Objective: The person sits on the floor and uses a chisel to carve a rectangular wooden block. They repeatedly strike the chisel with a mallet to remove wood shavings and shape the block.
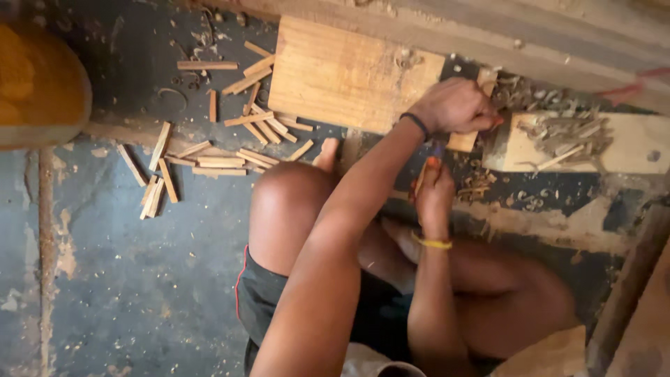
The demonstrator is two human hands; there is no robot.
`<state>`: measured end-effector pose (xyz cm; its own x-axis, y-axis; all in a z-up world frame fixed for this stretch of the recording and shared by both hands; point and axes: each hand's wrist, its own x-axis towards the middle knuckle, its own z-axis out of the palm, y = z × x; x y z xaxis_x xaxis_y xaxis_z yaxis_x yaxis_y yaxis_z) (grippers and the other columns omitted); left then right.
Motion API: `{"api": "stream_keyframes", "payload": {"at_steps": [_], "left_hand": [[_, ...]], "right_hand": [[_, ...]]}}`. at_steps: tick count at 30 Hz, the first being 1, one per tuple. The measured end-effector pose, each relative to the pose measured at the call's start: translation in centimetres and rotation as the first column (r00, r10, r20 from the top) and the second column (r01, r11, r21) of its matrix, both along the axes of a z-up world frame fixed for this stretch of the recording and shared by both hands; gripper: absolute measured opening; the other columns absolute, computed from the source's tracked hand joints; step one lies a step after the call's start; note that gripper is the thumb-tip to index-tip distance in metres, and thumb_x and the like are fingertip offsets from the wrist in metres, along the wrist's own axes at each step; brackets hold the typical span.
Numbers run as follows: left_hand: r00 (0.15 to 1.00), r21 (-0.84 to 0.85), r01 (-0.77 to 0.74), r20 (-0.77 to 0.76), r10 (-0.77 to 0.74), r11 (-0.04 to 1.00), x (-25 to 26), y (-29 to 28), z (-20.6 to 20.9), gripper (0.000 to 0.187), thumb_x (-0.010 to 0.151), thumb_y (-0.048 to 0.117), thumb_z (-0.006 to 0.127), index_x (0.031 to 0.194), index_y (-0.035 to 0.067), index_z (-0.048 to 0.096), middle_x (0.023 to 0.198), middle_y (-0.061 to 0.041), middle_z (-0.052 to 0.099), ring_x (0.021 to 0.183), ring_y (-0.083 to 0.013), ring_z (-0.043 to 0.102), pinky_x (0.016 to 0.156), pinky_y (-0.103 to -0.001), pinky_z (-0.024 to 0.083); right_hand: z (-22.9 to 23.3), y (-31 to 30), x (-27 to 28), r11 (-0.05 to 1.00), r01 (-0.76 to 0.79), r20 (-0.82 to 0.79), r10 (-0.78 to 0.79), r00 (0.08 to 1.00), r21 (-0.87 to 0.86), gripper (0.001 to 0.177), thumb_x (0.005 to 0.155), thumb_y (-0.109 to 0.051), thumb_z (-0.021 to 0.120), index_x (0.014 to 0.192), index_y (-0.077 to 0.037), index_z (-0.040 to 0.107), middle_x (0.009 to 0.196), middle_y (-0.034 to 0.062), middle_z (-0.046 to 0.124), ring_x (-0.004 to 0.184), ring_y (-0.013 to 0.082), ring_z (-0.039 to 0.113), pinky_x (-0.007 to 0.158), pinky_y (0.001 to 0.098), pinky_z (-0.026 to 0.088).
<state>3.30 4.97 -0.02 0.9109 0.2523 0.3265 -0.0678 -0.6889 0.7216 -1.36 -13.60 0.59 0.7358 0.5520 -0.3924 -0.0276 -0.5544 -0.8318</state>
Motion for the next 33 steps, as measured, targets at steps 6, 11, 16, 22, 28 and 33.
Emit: {"api": "stream_keyframes", "payload": {"at_steps": [6,11,16,22,28,33], "left_hand": [[0.997,0.007,0.012,0.079,-0.013,1.0,-0.1,-0.2,0.0,0.031,0.088,0.044,0.066,0.073,0.019,0.079,0.064,-0.008,0.072,0.055,-0.0308,0.068,0.053,-0.045,0.053],[0.994,0.074,-0.109,0.039,0.106,0.991,-1.2,-2.0,0.5,0.034,0.094,0.044,0.064,0.078,0.015,0.072,0.066,-0.008,0.071,0.058,-0.0281,0.069,0.062,-0.042,0.055],[0.962,0.19,-0.11,0.266,0.057,0.976,-4.1,-2.9,0.6,0.021,0.097,0.033,0.068,0.097,0.012,0.068,0.083,-0.008,0.071,0.082,-0.0297,0.069,0.083,-0.04,0.054],[0.884,0.123,-0.432,0.257,0.392,0.893,-7.5,-3.1,2.8,0.038,0.087,0.034,0.076,0.117,0.013,0.063,0.114,-0.008,0.067,0.107,-0.0283,0.064,0.096,-0.043,0.049],[0.849,0.299,-0.509,0.022,0.527,0.807,-9.6,-2.8,1.9,0.053,0.079,0.038,0.081,0.124,0.016,0.066,0.111,-0.006,0.064,0.112,-0.0296,0.056,0.098,-0.047,0.042],[0.822,0.308,-0.557,0.073,0.565,0.771,-9.9,-3.7,0.7,0.051,0.078,0.038,0.082,0.123,0.017,0.068,0.113,-0.004,0.064,0.115,-0.0271,0.056,0.102,-0.046,0.041]], "right_hand": [[-1.1,-0.6,0.4,1.0,0.002,0.004,-0.002,1.0,-0.01,0.041,0.109,-0.042,0.043,0.095,-0.006,0.056,0.06,0.0049,0.054,0.042,0.0141,0.051,0.037,0.0301,0.041],[-3.7,-1.9,1.9,0.974,0.034,-0.14,-0.002,0.99,0.222,0.042,0.113,-0.043,0.046,0.093,-0.006,0.053,0.066,0.0018,0.05,0.046,0.0114,0.045,0.039,0.0285,0.04],[-3.1,-4.1,2.9,0.929,0.274,-0.405,-0.157,0.901,0.25,0.04,0.109,-0.045,0.047,0.096,-0.009,0.057,0.067,0.0026,0.055,0.042,0.0109,0.042,0.035,0.0252,0.031],[-0.8,-7.4,3.0,0.923,0.328,-0.378,-0.236,0.895,0.201,0.033,0.104,-0.043,0.055,0.097,-0.011,0.057,0.067,0.0038,0.055,0.039,0.0103,0.042,0.033,0.0241,0.029],[-0.2,-10.4,1.9,0.969,0.213,-0.219,-0.182,0.958,0.126,0.029,0.102,-0.036,0.062,0.092,-0.01,0.057,0.066,0.0017,0.055,0.041,0.0078,0.045,0.033,0.0237,0.032],[0.3,-10.4,1.5,0.986,0.14,-0.148,-0.126,0.981,0.088,0.027,0.102,-0.034,0.062,0.093,-0.01,0.058,0.064,0.0007,0.055,0.04,0.0071,0.046,0.033,0.0233,0.033]]}}
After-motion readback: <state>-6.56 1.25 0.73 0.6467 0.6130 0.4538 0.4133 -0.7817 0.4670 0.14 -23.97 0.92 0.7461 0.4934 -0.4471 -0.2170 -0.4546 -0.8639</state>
